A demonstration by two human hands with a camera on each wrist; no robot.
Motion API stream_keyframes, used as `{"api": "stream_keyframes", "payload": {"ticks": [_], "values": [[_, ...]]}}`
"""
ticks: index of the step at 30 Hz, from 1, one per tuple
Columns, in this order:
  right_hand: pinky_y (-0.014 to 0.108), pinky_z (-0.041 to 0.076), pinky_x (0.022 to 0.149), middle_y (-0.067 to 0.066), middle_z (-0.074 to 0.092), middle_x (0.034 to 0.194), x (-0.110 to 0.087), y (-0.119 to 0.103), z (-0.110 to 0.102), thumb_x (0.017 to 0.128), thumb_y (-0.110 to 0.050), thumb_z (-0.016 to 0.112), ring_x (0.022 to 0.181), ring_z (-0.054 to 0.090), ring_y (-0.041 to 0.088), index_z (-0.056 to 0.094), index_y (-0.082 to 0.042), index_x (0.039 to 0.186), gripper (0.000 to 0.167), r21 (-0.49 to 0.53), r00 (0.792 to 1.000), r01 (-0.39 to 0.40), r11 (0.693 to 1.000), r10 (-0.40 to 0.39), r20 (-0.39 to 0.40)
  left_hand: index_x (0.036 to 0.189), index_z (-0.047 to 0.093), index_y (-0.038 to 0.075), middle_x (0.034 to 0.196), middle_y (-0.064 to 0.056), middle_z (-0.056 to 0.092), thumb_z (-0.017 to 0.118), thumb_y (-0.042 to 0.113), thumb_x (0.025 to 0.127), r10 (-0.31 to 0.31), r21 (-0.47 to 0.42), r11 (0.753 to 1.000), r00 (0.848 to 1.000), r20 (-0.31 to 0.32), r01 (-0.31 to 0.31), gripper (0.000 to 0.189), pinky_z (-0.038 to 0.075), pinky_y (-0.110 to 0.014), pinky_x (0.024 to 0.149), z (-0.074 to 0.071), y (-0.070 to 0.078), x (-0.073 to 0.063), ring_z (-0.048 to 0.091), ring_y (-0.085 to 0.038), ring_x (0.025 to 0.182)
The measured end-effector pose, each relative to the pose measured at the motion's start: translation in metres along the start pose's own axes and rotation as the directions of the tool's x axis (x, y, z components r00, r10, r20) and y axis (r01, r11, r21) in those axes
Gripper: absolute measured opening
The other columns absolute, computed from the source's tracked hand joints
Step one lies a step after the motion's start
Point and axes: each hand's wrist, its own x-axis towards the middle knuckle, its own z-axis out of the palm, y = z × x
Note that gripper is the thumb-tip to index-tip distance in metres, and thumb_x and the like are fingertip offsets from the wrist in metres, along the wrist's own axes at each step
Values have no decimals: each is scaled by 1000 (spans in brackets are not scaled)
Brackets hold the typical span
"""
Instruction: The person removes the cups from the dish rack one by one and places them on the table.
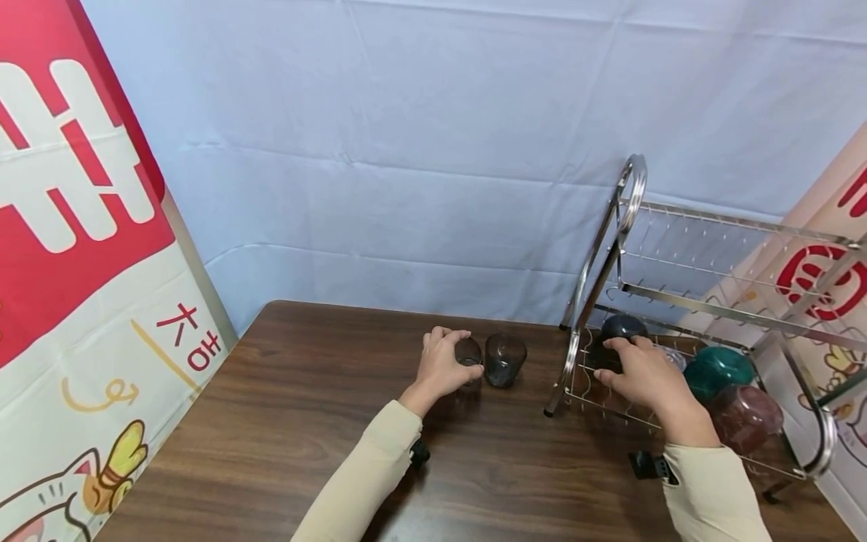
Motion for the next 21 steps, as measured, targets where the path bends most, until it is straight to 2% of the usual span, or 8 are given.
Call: {"api": "stream_keyframes", "payload": {"ticks": [12,21], "values": [[69,33,75,43,28,126,16,7,-4,85,-28,67,107,30,63,39,7,133,66,16,997,-77,997,77,12,125,59,13,116,-8,45,79,31,74,-18,6,1000,1000,6,18,58,40,-38,78,5,0,8,37,-25,102],[70,29,80,43,22,129,27,13,-10,87,-26,65,111,25,62,32,8,138,70,39,996,-85,996,84,27,126,59,14,117,-9,45,78,33,74,-14,44,999,1000,14,14,59,40,-38,81,8,-3,16,37,-26,104]]}}
